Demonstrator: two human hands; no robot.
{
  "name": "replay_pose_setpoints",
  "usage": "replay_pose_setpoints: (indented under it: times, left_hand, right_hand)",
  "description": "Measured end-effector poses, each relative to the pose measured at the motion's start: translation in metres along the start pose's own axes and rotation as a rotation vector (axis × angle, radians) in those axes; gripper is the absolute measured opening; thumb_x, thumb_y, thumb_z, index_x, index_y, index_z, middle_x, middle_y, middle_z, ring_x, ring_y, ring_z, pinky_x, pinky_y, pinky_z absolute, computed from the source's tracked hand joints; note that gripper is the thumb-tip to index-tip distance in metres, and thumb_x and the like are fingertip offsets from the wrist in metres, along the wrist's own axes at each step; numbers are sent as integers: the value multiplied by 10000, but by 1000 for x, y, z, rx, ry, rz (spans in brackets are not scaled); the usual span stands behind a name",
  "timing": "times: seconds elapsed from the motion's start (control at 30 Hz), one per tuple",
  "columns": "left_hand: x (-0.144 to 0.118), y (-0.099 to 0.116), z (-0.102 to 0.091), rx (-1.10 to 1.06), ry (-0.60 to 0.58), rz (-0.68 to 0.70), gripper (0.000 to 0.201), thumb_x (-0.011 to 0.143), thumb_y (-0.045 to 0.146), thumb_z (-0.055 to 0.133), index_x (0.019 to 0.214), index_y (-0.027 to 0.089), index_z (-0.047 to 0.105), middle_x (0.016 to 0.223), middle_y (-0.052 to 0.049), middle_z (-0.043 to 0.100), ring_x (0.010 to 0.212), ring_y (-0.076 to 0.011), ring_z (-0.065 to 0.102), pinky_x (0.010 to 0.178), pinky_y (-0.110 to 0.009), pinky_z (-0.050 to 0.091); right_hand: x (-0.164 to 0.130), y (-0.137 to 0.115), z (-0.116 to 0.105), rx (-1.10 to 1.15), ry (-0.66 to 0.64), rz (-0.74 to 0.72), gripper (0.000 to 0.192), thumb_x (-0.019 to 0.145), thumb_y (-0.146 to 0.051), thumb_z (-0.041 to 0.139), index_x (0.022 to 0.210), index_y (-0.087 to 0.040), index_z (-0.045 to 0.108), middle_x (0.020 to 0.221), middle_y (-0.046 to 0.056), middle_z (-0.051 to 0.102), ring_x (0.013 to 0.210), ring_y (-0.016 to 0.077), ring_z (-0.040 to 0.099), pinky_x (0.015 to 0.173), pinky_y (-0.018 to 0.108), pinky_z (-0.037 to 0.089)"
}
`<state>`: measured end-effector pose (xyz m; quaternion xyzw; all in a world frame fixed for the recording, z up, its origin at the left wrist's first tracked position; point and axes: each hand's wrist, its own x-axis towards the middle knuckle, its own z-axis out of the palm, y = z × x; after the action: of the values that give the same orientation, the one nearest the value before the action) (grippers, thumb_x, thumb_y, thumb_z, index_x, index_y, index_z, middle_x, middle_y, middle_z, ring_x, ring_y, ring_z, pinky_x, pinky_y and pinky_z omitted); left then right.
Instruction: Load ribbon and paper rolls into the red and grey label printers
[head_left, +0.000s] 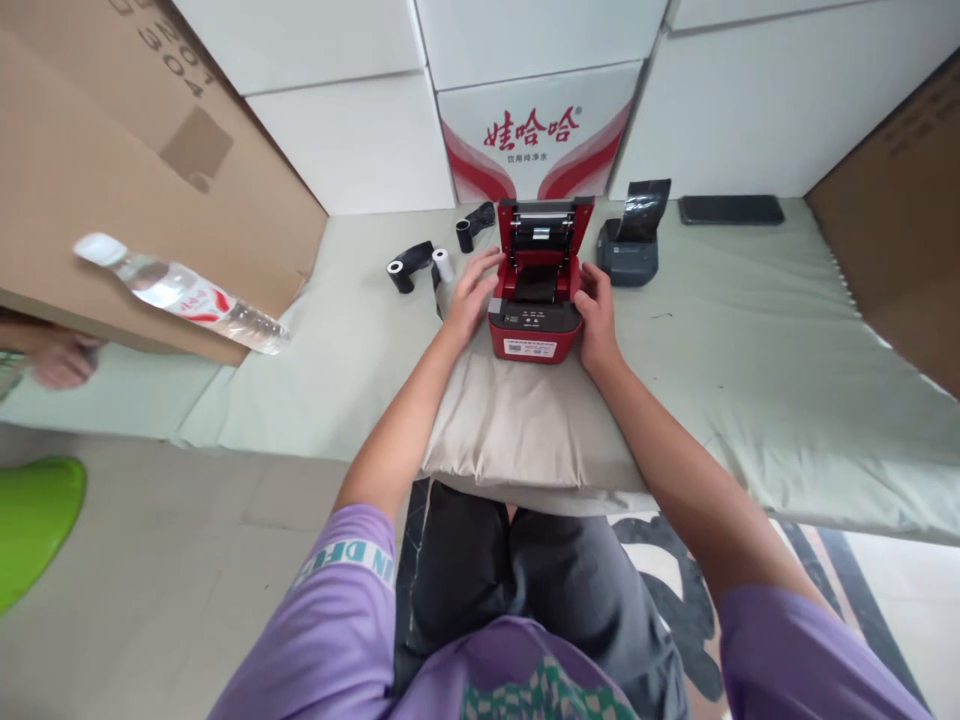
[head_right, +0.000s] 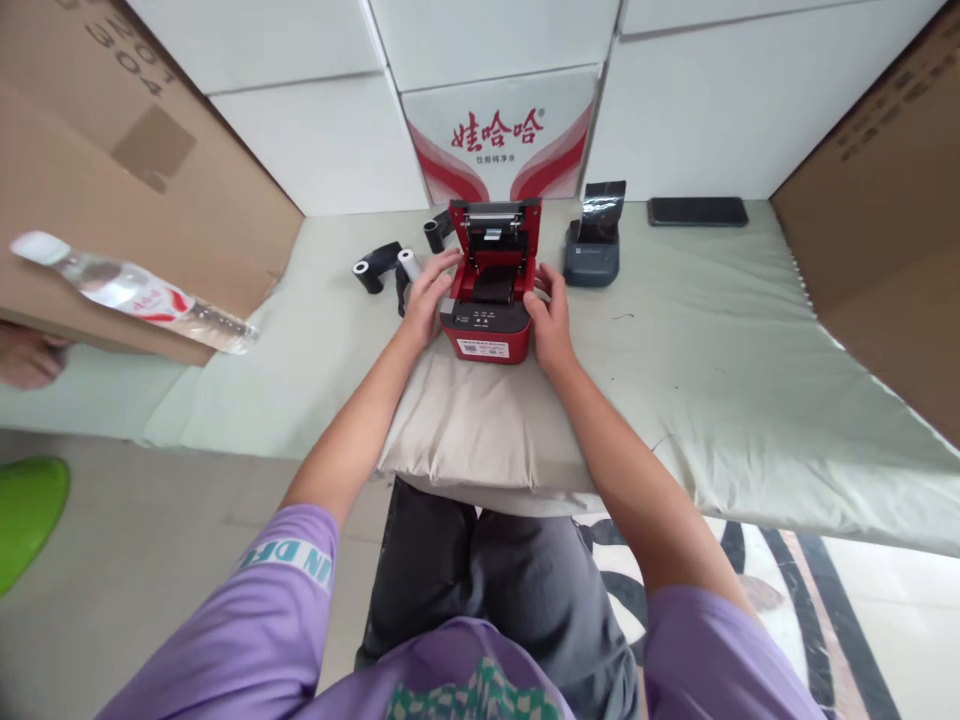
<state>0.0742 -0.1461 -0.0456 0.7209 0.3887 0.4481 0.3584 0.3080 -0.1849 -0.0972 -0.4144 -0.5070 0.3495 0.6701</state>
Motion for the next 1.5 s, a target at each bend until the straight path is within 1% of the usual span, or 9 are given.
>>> replay_pose_setpoints:
  times: [0.17, 0.3, 0.47, 0.63, 0.83, 1.03, 1.2, 1.33, 1.5]
  left_hand:
    - [20, 54, -6, 518, -131, -71, 533, 1124, 550, 324, 1292, 272, 746, 1373, -91, 788, 1525, -336, 482, 1354, -621, 239]
    - [35, 97, 7, 780, -264, -245, 529, 1112, 539, 357, 1344, 268, 748, 1560, -113, 666, 1566, -423, 419, 1319, -689, 246]
    - [46, 132, 31, 954, -535, -259, 538, 1114, 424, 317, 1383, 344, 776, 1610, -39, 652, 1584, -437, 394, 1323, -667, 250]
    - [48, 132, 38, 994, -643, -220, 529, 1052, 480, 510, 1560, 408, 641, 1678, -16, 585, 1580, -393, 406, 1331, -573, 306]
    - [43, 128, 36, 1052, -492, -199, 435, 1013, 505, 598, 1332, 271, 779, 1636, -138, 552, 1530, -414, 443, 1278, -570, 386]
    - [12, 179, 32, 1051, -412, -95, 378, 1074, 376, 486, 1073, 261, 846, 1264, -110, 767, 1416, -389, 512, 1287, -649, 327]
    - [-7, 208, 22, 974, -297, -38, 383, 1073, 321, 477, 919, 233, 816, 989, -121, 787, 1401, -407, 537, 1267, -682, 314]
    - [9, 200, 5, 776, -486, -87, 408, 1102, 336, 414, 975, 260, 794, 833, -28, 785, 1164, -285, 719, 1276, -600, 357]
    - [41, 160, -10, 575, -604, -270, 331, 1053, 286, 499, 1207, 274, 792, 1018, -14, 858, 994, -207, 791, 1037, -375, 582]
  right_hand:
    - [2, -5, 1, 41, 18, 51, 875, 715, -880, 779, 1367, -327, 593, 1467, 102, 654, 1462, 346, 571, 1312, 598, 428]
    - [2, -8, 0, 41, 3, 57, 856, 735, -865, 770, 1369, -321, 586, 1469, 114, 657, 1445, 339, 583, 1292, 588, 445]
    - [1, -11, 0, 35, 15, 70, 871, 724, -874, 770, 1349, -292, 595, 1434, 132, 674, 1407, 340, 609, 1269, 577, 467]
    - [-1, -12, 1, 34, 20, 80, 828, 748, -870, 759, 1335, -306, 605, 1449, 115, 680, 1403, 327, 614, 1270, 563, 479]
    - [-1, -12, -1, 18, 2, 80, 822, 753, -863, 764, 1334, -301, 615, 1448, 114, 688, 1401, 341, 624, 1281, 589, 475]
    - [-3, -18, -1, 11, 9, 102, 821, 730, -874, 774, 1304, -304, 629, 1423, 107, 702, 1398, 355, 623, 1280, 615, 474]
    - [-4, -18, -1, 25, 18, 117, 826, 707, -878, 788, 1283, -308, 630, 1419, 101, 699, 1380, 353, 633, 1268, 608, 484]
    - [-3, -19, -1, 21, 8, 112, 822, 714, -885, 777, 1282, -309, 635, 1417, 97, 700, 1372, 347, 635, 1258, 596, 496]
    - [-4, -22, 0, 9, 13, 98, 789, 734, -879, 776, 1263, -306, 655, 1404, 90, 708, 1368, 333, 633, 1268, 582, 495]
